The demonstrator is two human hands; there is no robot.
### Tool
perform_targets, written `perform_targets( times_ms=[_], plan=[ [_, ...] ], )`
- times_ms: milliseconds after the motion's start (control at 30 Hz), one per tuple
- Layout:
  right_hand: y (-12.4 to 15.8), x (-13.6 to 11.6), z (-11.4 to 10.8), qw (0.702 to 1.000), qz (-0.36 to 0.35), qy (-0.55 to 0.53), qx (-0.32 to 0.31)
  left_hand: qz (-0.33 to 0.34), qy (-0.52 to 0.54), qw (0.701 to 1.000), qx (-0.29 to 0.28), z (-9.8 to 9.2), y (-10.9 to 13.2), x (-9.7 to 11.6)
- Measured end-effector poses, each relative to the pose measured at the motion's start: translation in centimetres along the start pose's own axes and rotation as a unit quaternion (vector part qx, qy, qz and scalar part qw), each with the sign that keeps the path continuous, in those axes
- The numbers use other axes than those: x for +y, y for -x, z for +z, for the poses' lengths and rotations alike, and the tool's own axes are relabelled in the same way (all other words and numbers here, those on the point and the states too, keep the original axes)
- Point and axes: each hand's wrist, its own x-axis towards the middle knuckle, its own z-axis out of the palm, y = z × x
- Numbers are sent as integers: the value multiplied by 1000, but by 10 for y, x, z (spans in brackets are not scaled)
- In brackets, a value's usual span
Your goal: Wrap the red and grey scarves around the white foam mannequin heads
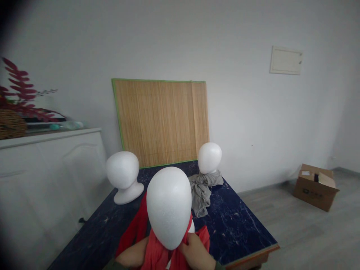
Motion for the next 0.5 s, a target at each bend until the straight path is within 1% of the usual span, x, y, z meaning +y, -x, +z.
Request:
perform_targets(
  times_ms=[67, 100, 200, 233, 267, 300, 333, 367, 400, 433, 467, 500],
  plan=[
    [-2, 7, 15, 992, 8, -124, 14, 8, 24, 1000, -17, 4, 3, 11],
    [-4, 13, 24, 980, 21, -196, 33, 16, 36, 999, -27, 5, 4, 18],
    [-6, 32, 49, 921, 57, -379, 71, 39, 68, 996, -29, 10, 8, 37],
    [-6, 36, 55, 904, 58, -417, 71, 42, 80, 996, -26, 12, 8, 43],
    [-6, 40, 59, 894, 53, -439, 66, 44, 89, 995, -20, 14, 8, 48],
    [-5, 41, 62, 892, 45, -445, 63, 45, 97, 994, -10, 16, 7, 53],
    [-3, 42, 62, 900, 34, -429, 65, 45, 102, 994, 5, 18, 7, 57],
    [-1, 41, 61, 917, 18, -392, 75, 46, 107, 993, 20, 21, 6, 60],
    [3, 40, 59, 940, -4, -330, 91, 46, 110, 992, 37, 23, 5, 62],
    [7, 38, 56, 962, -30, -248, 110, 45, 112, 991, 52, 25, 4, 63],
    [12, 35, 52, 978, -56, -154, 129, 43, 108, 991, 64, 28, 2, 62],
    [16, 32, 48, 985, -79, -58, 142, 38, 102, 991, 74, 31, 1, 59]
  ],
)
